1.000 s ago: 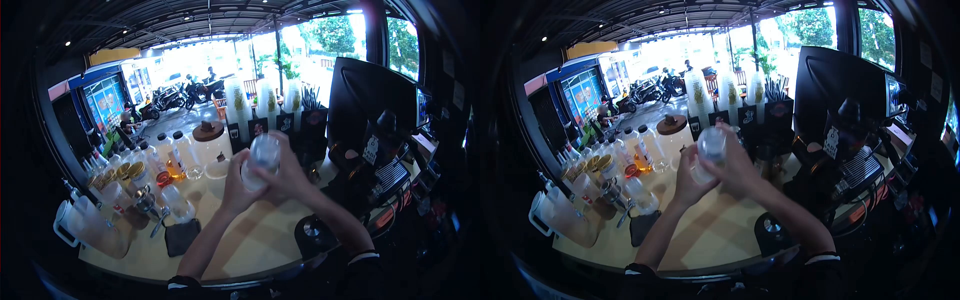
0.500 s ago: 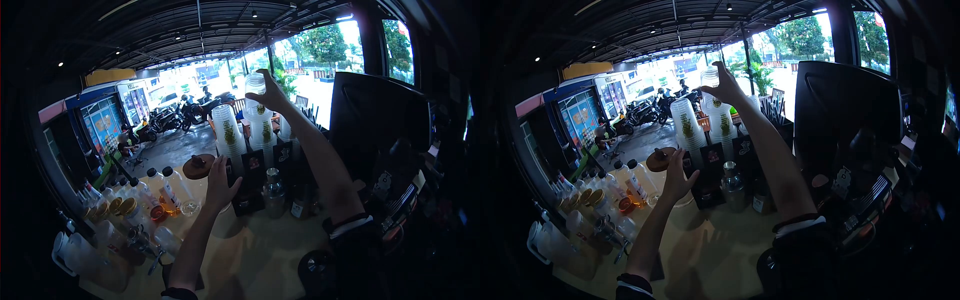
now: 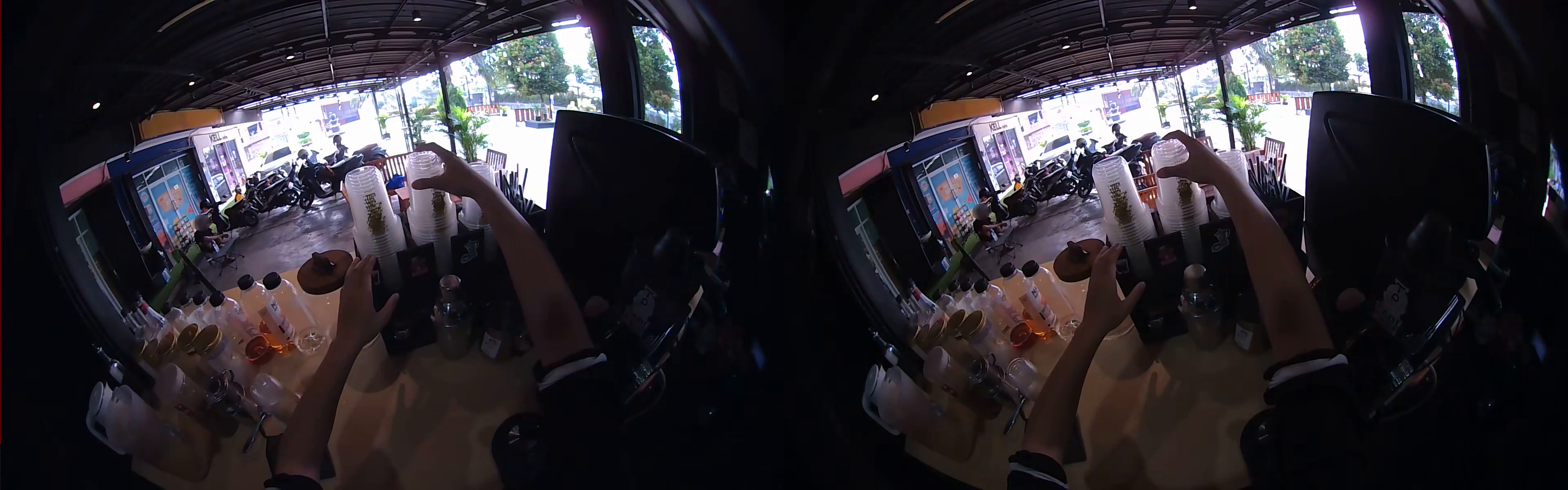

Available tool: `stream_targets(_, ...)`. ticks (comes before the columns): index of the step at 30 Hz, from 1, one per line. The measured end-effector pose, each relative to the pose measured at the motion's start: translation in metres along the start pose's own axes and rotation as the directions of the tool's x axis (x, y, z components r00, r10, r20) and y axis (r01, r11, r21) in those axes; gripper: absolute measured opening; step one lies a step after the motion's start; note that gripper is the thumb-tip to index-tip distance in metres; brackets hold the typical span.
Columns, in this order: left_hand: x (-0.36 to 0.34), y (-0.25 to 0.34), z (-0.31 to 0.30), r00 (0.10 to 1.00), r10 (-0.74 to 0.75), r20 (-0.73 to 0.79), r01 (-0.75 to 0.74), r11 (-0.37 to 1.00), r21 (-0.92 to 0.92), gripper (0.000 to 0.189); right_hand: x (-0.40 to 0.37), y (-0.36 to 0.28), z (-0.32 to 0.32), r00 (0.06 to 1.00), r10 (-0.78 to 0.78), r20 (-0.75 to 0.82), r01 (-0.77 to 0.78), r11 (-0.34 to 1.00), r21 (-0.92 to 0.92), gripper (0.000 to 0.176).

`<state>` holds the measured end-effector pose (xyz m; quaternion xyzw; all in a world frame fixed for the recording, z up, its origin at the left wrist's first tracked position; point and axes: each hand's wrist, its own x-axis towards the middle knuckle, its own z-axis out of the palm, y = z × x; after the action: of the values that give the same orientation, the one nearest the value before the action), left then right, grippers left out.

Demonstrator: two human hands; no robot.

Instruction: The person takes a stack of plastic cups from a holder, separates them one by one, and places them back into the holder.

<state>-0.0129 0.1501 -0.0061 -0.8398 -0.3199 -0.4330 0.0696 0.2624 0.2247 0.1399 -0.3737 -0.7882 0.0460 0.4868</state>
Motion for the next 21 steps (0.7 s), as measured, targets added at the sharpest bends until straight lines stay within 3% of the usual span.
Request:
stream_targets(5,0.0,0.004,0.001,0.999,-0.038,-0.015,0.038,0.999,0.001,0.075,-0.012,-0.002,0.014,0.993,0.043,-0.106,-0.05,0.997,-0.065,0.078)
stream_targets(8,0.0,0.006,0.001,0.999,-0.048,-0.019,0.048,0.999,0.001,0.075,-0.012,-0.002,0.018,0.982,0.027,-0.186,-0.065,0.978,-0.199,0.072)
stream_targets(11,0.0,0.002,-0.001,1.0,-0.028,-0.01,0.028,1.0,0.01,0.077,-0.012,-0.009,0.022,0.972,0.133,-0.192,-0.174,0.96,-0.218,0.071)
stream_targets(13,-0.002,0.0,0.0,1.0,-0.02,0.0,0.02,1.0,0.006,0.078,-0.014,-0.008,0.022,0.973,0.106,-0.206,-0.155,0.959,-0.238,0.071)
stream_targets(15,-0.002,-0.001,-0.001,1.0,-0.016,0.008,0.016,1.0,0.002,0.078,-0.015,-0.006,0.024,0.974,0.113,-0.196,-0.155,0.964,-0.214,0.075)
stream_targets(16,-0.002,-0.001,-0.003,1.0,-0.004,0.031,0.004,1.0,-0.002,0.08,-0.015,-0.005,0.024,0.982,0.073,-0.172,-0.117,0.958,-0.263,0.083)
stream_targets(17,-0.003,-0.002,-0.006,0.999,0.0,0.052,0.0,1.0,-0.002,0.081,-0.017,-0.004,0.025,0.981,0.141,-0.13,-0.17,0.955,-0.245,0.094)
stream_targets(19,-0.005,0.0,-0.019,0.997,-0.034,0.07,0.032,0.999,0.032,0.083,-0.02,0.006,0.034,0.973,0.044,-0.226,-0.108,0.955,-0.278,0.105)
stream_targets(21,-0.009,0.013,-0.046,0.99,0.007,0.137,-0.008,1.0,0.009,0.082,-0.02,0.008,0.044,0.933,0.012,-0.359,-0.189,0.867,-0.462,0.104)
